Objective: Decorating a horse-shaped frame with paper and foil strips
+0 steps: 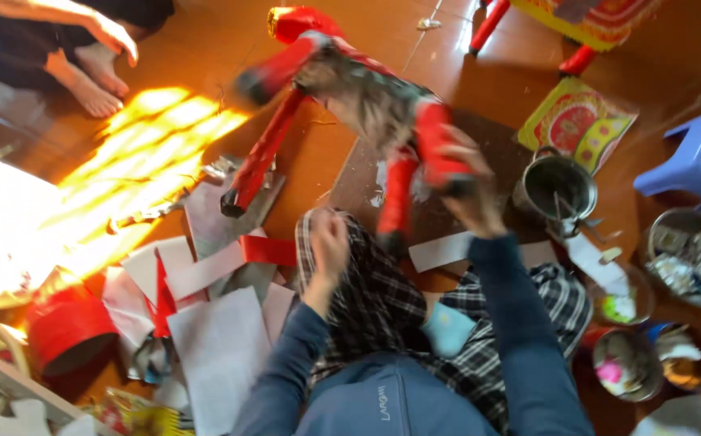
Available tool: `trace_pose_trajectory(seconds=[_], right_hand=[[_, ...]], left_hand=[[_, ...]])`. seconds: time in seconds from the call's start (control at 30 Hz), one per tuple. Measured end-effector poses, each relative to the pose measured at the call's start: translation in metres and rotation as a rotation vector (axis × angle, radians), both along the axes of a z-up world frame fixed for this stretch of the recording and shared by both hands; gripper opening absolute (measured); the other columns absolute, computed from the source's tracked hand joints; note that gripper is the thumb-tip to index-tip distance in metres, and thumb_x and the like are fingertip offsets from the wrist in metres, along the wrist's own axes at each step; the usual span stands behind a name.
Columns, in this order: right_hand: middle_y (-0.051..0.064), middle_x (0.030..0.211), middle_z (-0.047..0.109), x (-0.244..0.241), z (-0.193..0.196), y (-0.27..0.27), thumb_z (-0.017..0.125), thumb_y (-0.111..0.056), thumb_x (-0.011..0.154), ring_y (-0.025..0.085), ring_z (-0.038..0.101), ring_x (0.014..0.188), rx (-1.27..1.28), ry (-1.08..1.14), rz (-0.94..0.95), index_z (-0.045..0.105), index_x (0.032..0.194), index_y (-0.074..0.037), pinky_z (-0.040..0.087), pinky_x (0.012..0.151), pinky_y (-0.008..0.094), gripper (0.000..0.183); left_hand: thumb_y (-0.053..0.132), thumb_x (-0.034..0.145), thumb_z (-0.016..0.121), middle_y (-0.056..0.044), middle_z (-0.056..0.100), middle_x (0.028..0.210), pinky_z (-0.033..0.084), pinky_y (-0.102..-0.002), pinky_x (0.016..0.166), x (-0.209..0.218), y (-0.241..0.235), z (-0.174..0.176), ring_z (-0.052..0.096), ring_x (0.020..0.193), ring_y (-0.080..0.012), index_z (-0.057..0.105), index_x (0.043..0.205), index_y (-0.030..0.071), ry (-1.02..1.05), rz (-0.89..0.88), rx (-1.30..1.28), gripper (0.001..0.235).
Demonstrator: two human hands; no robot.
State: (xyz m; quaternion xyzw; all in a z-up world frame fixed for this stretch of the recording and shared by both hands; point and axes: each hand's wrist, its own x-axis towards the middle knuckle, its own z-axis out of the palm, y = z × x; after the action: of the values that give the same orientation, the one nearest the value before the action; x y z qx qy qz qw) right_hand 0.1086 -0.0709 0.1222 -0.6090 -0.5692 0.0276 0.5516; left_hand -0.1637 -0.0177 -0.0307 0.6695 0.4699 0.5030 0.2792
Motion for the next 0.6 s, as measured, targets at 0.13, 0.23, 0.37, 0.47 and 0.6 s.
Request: trace_pose_trajectory(seconds=[0.13, 0.23, 0.37, 0.47, 0.6], right_hand=[[0.007, 0.152, 0.053, -0.041, -0.083, 0.077, 0.077, -0.008, 0.084, 0.039, 0.064, 0.129, -0.189, 0.617, 0.388, 0.065, 0.144, -0.022, 0.054, 0.106, 0.048, 0.062], [0.011, 0.177, 0.033, -0.050, -0.124, 0.081, 0.076, -0.002, 0.087, 0.056, 0.057, 0.139, -0.165, -0.063, 0.278, 0.059, 0.154, -0.032, 0.055, 0.110, 0.057, 0.075], [0.034, 0.174, 0.026, -0.004, -0.200, 0.060, 0.059, -0.011, 0.096, 0.066, 0.045, 0.143, -0.325, -0.206, 0.209, 0.025, 0.179, -0.027, 0.046, 0.117, 0.068, 0.091], [0.012, 0.119, 0.074, 0.064, -0.211, -0.020, 0.082, 0.002, 0.085, 0.036, 0.072, 0.114, -0.457, -0.265, 0.045, 0.078, 0.128, -0.011, 0.058, 0.099, 0.044, 0.045], [0.003, 0.096, 0.082, 0.130, -0.234, -0.158, 0.079, -0.029, 0.105, 0.030, 0.078, 0.101, -0.768, -0.066, -0.274, 0.082, 0.103, -0.019, 0.060, 0.088, 0.042, 0.010]], left_hand=[[0.005, 0.094, 0.068, -0.006, 0.074, 0.099, 0.058, -0.040, 0.085, -0.014, -0.012, -0.025, 0.070, 0.091, -0.0274, 0.076, 0.128, 0.014, 0.298, -0.200, 0.428, 0.036], [0.004, 0.086, 0.075, -0.006, 0.072, 0.090, 0.058, -0.041, 0.086, -0.014, -0.016, -0.019, 0.070, 0.090, -0.0285, 0.077, 0.114, 0.010, 0.310, -0.245, 0.407, 0.029], [0.009, 0.085, 0.081, -0.006, 0.075, 0.087, 0.055, -0.042, 0.086, -0.008, -0.014, -0.023, 0.071, 0.090, -0.0282, 0.080, 0.103, 0.013, 0.422, -0.234, 0.424, 0.019], [0.018, 0.075, 0.086, -0.001, 0.070, 0.083, 0.049, -0.045, 0.079, -0.007, -0.009, -0.042, 0.065, 0.084, -0.0254, 0.077, 0.098, 0.022, 0.653, -0.242, 0.475, 0.025], [0.033, 0.099, 0.082, 0.015, 0.063, 0.079, 0.044, -0.031, 0.078, 0.017, -0.031, -0.023, 0.061, 0.083, -0.0119, 0.073, 0.099, 0.027, 0.598, -0.446, 0.289, 0.011]])
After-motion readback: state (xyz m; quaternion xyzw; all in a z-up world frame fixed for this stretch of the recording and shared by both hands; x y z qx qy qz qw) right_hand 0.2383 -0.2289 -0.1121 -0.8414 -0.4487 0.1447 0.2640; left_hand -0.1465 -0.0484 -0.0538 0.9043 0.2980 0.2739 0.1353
